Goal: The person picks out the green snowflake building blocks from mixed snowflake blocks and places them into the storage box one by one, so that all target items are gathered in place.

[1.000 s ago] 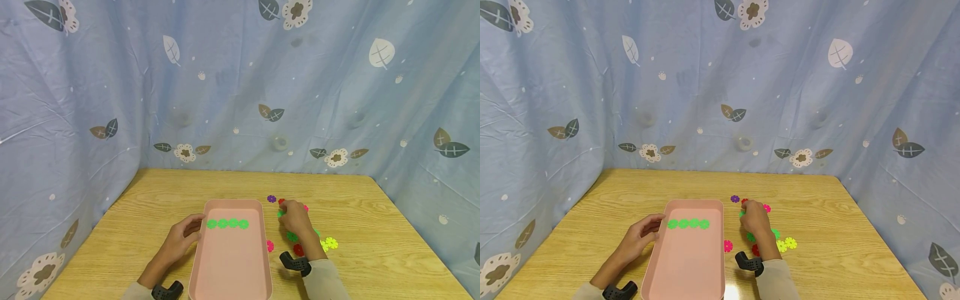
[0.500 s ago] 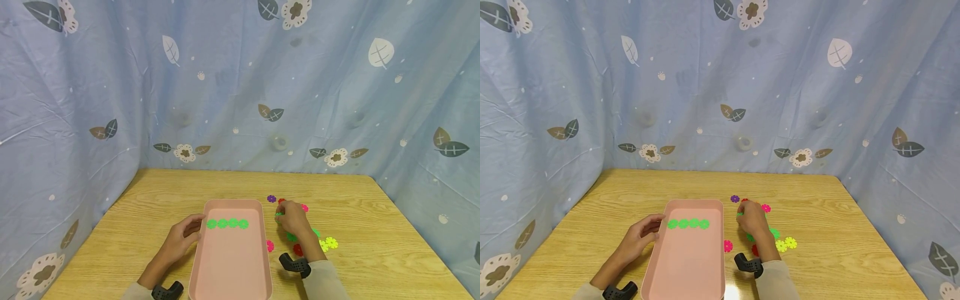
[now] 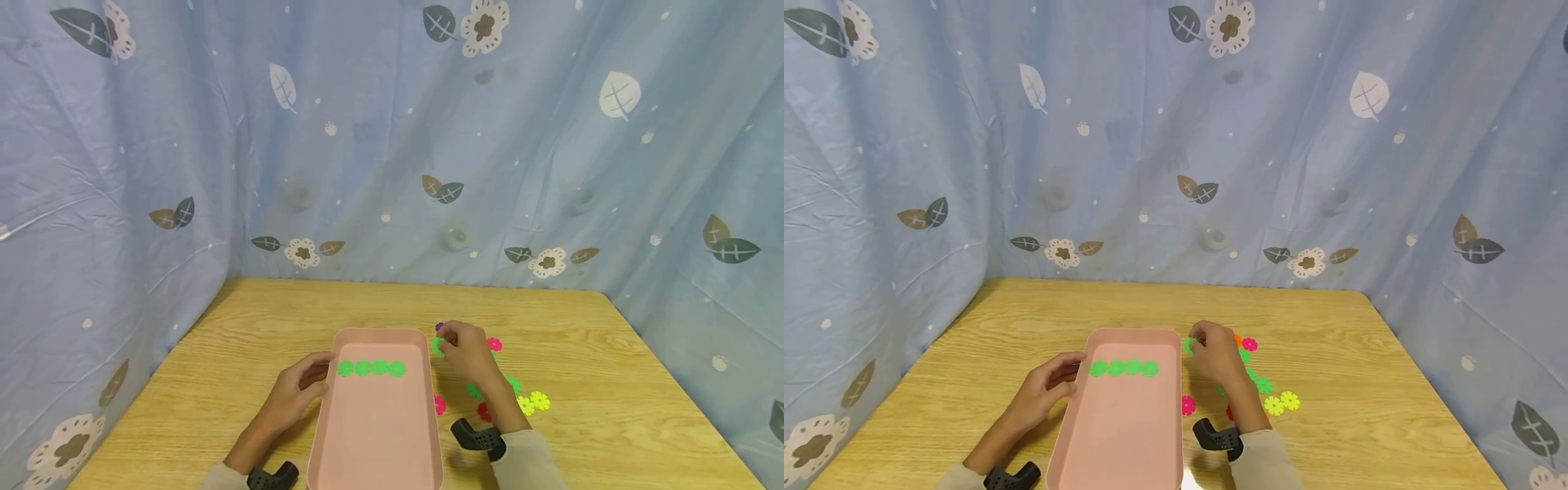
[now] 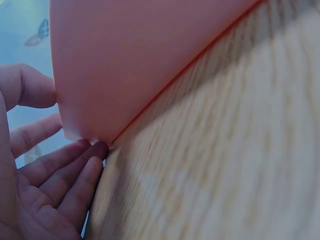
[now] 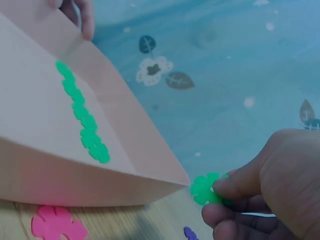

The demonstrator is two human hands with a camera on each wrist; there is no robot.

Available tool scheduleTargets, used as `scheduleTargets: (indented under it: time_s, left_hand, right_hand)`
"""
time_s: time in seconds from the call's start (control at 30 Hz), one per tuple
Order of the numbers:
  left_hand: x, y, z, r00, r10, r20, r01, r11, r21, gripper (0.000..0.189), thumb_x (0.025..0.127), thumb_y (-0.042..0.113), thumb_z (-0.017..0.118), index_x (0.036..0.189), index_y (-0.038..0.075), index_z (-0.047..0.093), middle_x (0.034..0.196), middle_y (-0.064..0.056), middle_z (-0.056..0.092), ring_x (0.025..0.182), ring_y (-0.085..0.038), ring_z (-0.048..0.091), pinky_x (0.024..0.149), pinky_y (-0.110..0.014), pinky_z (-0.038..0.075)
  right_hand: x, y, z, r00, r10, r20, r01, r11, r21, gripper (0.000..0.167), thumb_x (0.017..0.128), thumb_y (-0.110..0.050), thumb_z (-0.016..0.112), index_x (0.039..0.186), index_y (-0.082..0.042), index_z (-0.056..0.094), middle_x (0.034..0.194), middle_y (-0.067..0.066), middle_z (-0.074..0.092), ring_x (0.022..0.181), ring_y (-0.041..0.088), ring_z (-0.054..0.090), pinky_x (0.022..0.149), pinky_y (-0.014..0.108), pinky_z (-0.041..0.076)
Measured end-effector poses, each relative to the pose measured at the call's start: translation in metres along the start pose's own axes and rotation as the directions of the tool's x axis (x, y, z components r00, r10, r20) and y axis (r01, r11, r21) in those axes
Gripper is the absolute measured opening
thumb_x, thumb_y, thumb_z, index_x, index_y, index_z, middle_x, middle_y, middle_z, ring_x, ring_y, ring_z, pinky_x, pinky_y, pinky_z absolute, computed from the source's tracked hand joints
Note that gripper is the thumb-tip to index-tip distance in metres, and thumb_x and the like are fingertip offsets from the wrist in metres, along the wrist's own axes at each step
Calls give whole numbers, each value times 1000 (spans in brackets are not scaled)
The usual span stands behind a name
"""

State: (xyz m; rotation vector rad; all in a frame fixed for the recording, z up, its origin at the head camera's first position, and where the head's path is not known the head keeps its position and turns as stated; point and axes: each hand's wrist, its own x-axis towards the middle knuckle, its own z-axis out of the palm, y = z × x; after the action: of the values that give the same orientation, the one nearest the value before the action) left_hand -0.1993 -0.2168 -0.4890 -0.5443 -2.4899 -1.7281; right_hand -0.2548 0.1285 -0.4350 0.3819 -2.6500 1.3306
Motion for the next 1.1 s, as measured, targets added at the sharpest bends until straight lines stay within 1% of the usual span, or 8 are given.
scheduleTargets:
  time_s: [0.07,0.17,0.27,0.37,0.53,0.67,0.9,1.1]
  left_hand:
    - [0,0,0,1000,-11,0,11,1000,-3,49,94,-1,60,142,-1,52,140,-20,58,126,-36,59,106,-37,51]
    - [-1,0,-1,1000,-8,7,7,1000,3,48,95,0,60,142,-1,52,140,-20,58,126,-37,58,107,-40,51]
    - [-1,0,-1,1000,-2,9,2,1000,6,47,96,1,60,142,-1,52,140,-21,58,126,-38,58,107,-42,50]
    - [0,1,-1,1000,-1,10,1,1000,8,47,96,2,59,142,-1,52,140,-21,58,126,-39,58,107,-43,50]
    - [0,0,-1,1000,-8,7,8,1000,8,47,96,1,59,142,0,52,140,-20,58,127,-37,58,107,-42,50]
    - [0,0,-1,1000,-11,6,11,1000,8,48,95,1,60,142,0,52,140,-18,58,127,-36,59,107,-41,50]
    - [0,1,-1,1000,0,17,0,1000,7,47,97,4,59,143,0,51,140,-20,57,128,-38,57,108,-46,48]
    - [-1,2,0,1000,-4,9,4,1000,9,47,96,3,59,142,0,52,140,-20,57,128,-38,57,108,-47,48]
  right_hand:
    - [2,-4,2,1000,-4,7,4,1000,27,9,90,3,69,97,-2,70,82,5,64,68,19,61,62,27,56]
    - [5,-8,4,1000,1,30,-3,997,72,9,90,5,68,96,-1,70,83,6,64,66,23,65,60,29,59]
    - [8,-13,6,998,-3,67,-4,995,103,9,89,6,68,96,0,70,82,8,65,66,27,67,59,31,61]
    - [10,-17,9,993,-16,115,2,993,116,9,90,6,68,97,2,70,82,9,66,66,26,68,60,31,61]
    - [11,-20,13,983,-44,179,37,998,43,8,90,4,68,94,-2,73,82,5,66,68,17,62,61,28,56]
    - [12,-19,18,976,-69,209,71,997,-6,8,88,4,70,89,-3,73,81,3,64,73,17,56,62,28,51]
    - [13,-16,26,963,-81,258,103,992,-71,11,85,7,70,85,-4,72,75,2,61,69,17,54,57,27,49]
    - [14,-10,32,952,-96,292,138,982,-127,11,86,4,69,85,-6,73,80,1,63,69,15,55,58,27,51]
